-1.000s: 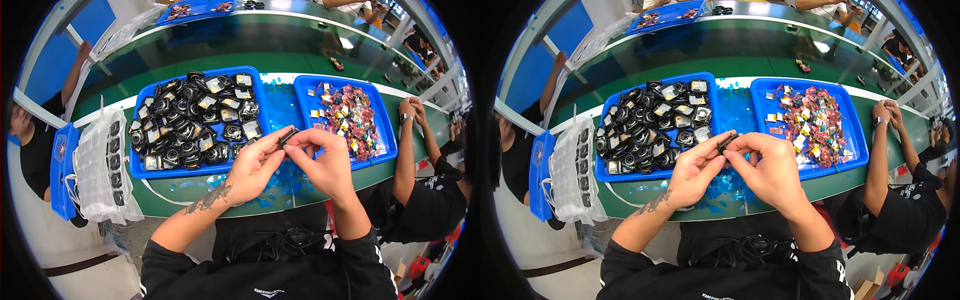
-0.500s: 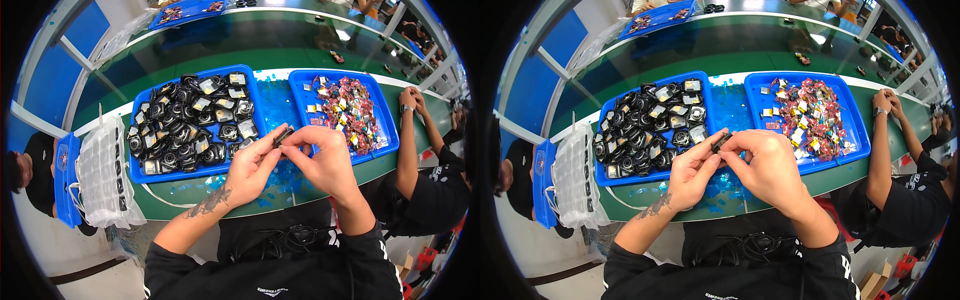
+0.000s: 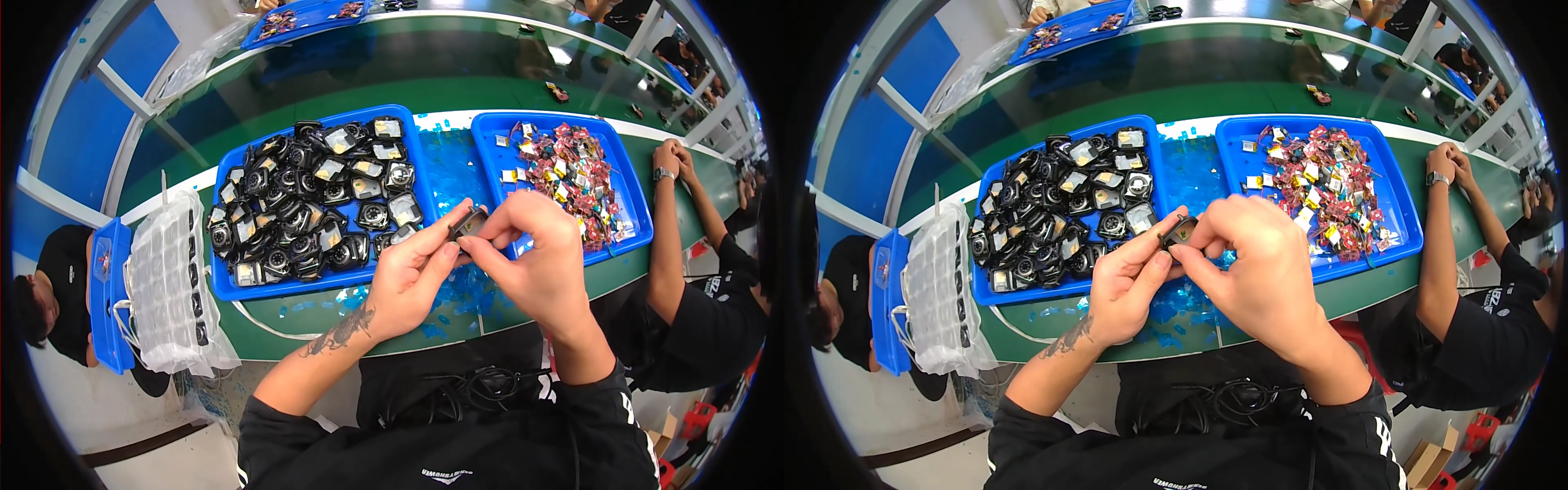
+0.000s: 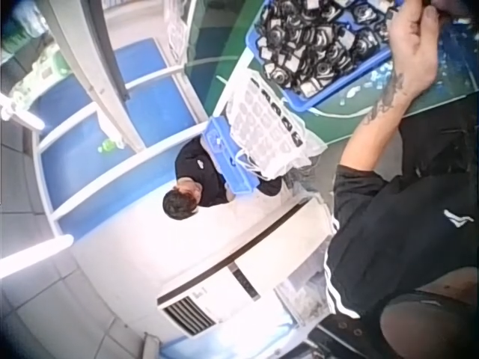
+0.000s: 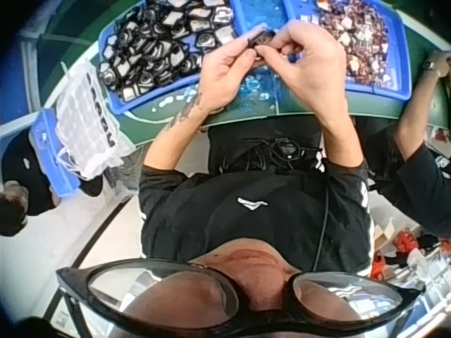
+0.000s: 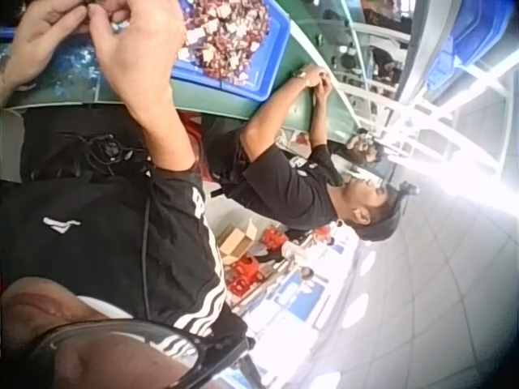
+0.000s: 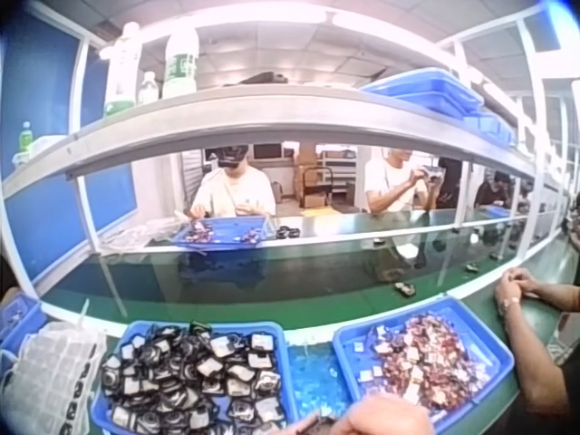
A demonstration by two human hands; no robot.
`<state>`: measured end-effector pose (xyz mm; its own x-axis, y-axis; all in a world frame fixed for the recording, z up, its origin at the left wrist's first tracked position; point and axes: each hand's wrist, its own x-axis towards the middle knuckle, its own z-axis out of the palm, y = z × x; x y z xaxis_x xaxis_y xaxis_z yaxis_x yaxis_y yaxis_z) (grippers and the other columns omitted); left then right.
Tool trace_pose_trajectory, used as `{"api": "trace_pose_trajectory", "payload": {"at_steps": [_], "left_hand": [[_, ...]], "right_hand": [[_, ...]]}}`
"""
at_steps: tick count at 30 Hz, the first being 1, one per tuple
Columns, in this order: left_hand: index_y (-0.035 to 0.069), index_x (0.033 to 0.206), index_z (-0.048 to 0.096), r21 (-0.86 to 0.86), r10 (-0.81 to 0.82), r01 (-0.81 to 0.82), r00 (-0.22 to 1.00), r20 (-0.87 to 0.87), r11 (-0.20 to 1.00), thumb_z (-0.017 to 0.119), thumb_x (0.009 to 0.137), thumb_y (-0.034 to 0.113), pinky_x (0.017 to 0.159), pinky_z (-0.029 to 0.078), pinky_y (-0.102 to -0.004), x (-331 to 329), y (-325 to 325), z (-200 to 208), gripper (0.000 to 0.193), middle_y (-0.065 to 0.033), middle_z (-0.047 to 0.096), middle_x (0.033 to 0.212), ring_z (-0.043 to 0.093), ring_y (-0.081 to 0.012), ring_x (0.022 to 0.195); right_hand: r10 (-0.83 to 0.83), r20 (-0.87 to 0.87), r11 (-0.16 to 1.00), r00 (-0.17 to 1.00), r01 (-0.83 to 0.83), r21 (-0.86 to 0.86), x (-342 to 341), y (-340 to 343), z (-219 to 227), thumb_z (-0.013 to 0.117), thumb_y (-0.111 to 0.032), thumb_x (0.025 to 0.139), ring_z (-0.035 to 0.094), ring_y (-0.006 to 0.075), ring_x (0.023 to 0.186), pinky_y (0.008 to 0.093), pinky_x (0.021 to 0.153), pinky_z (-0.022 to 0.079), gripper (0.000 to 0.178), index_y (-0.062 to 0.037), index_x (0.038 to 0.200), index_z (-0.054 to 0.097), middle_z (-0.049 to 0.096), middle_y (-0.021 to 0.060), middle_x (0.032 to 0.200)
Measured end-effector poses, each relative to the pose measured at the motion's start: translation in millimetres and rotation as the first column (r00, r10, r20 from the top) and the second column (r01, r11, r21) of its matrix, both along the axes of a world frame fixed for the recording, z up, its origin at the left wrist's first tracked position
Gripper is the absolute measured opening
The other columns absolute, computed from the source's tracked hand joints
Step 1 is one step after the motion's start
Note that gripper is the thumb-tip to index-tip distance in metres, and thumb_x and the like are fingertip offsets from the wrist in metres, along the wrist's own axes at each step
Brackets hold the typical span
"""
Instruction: Assemble small electronic components by inserting internal modules into plastic housings on a production line.
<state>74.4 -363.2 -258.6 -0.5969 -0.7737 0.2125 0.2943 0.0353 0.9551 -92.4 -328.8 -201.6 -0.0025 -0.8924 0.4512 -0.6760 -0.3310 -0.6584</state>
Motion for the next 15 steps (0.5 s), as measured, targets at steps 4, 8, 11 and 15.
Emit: {"api": "trace_pose_trajectory", "payload": {"at_steps": [4,8,11,15], "left_hand": [[-0.003,0.144,0.035,-0.019,-0.012,0.012,1.0,0.005,1.0,0.042,0.102,0.007,0.101,0.048,-0.0345,2,1,5,0.044,-0.0138,0.048,0.14,0.052,-0.0191,0.122],[-0.003,0.143,0.037,0.051,-0.029,0.03,0.999,-0.022,0.998,0.042,0.102,0.008,0.1,0.049,-0.0343,1,0,2,0.043,-0.0135,0.049,0.139,0.054,-0.0185,0.119],[-0.005,0.141,0.038,0.202,0.02,0.001,0.994,-0.104,0.979,0.043,0.102,0.009,0.097,0.051,-0.0342,-3,-5,0,0.042,-0.0138,0.053,0.134,0.057,-0.0184,0.115],[-0.002,0.143,0.035,0.348,0.113,-0.041,0.976,-0.189,0.937,0.044,0.101,0.01,0.096,0.052,-0.0341,-3,-11,5,0.045,-0.0155,0.055,0.131,0.061,-0.0231,0.112]], "right_hand": [[0.003,-0.023,1.0,1.0,-0.003,-0.028,-3,-4,11,0.078,-0.003,0.066,0.053,0.0236,0.066,0.0362,0.059,0.044,0.028,-0.0048,0.071,0.051,0.052,0.006,0.069],[0.096,-0.008,0.993,0.995,-0.096,0.064,-6,-10,11,0.075,-0.002,0.069,0.053,0.0243,0.069,0.0337,0.064,0.044,0.027,-0.0032,0.076,0.049,0.051,0.0082,0.074],[0.144,0.277,0.978,0.95,-0.178,0.104,-10,-17,0,0.072,-0.003,0.078,0.058,0.0183,0.08,0.0304,0.073,0.047,0.019,-0.0008,0.086,0.054,0.056,0.007,0.08],[0.102,0.391,0.952,0.915,-0.204,0.228,-26,5,4,0.074,-0.006,0.078,0.062,0.0156,0.09,0.0319,0.085,0.05,0.028,-0.0009,0.104,0.062,0.064,0.0061,0.095]]}}
